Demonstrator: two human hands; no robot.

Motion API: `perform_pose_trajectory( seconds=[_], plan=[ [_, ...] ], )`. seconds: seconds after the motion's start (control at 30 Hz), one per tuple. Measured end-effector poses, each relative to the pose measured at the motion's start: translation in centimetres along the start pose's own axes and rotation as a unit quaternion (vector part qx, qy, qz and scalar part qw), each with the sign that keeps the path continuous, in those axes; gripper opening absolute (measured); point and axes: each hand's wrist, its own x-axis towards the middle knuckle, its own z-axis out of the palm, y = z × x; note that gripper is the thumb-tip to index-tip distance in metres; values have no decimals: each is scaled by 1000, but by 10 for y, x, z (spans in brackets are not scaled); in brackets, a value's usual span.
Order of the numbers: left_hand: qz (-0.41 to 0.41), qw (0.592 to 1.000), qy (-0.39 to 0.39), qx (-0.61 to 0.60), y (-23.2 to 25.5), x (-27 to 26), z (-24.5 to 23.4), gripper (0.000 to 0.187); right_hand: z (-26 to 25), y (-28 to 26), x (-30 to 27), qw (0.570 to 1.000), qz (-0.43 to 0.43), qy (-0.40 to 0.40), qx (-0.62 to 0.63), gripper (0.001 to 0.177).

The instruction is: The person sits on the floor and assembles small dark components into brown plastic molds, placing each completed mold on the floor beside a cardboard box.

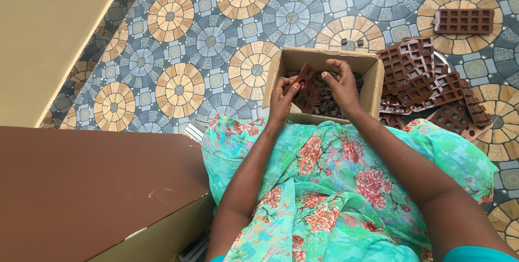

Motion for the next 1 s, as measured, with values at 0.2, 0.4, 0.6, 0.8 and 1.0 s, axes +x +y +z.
perform_pose_trajectory(
  seconds=[0.2,0.4,0.6,0.8,1.0],
  plan=[
    [-9,999,-8,-36,9,3,1,15,1,4,0,993,9,-99,55,22],
    [15,996,-1,85,16,3,-2,35,10,-6,-5,993,50,-72,80,19],
    [7,998,24,61,-1,3,-7,37,26,-33,-28,994,-76,13,-80,17],
    [-22,1000,-15,6,1,1,-5,40,42,-52,-38,987,-97,-34,-123,38],
    [-42,996,-65,-34,2,2,-7,35,38,-55,-27,994,-9,-87,-67,32]
  ],
)
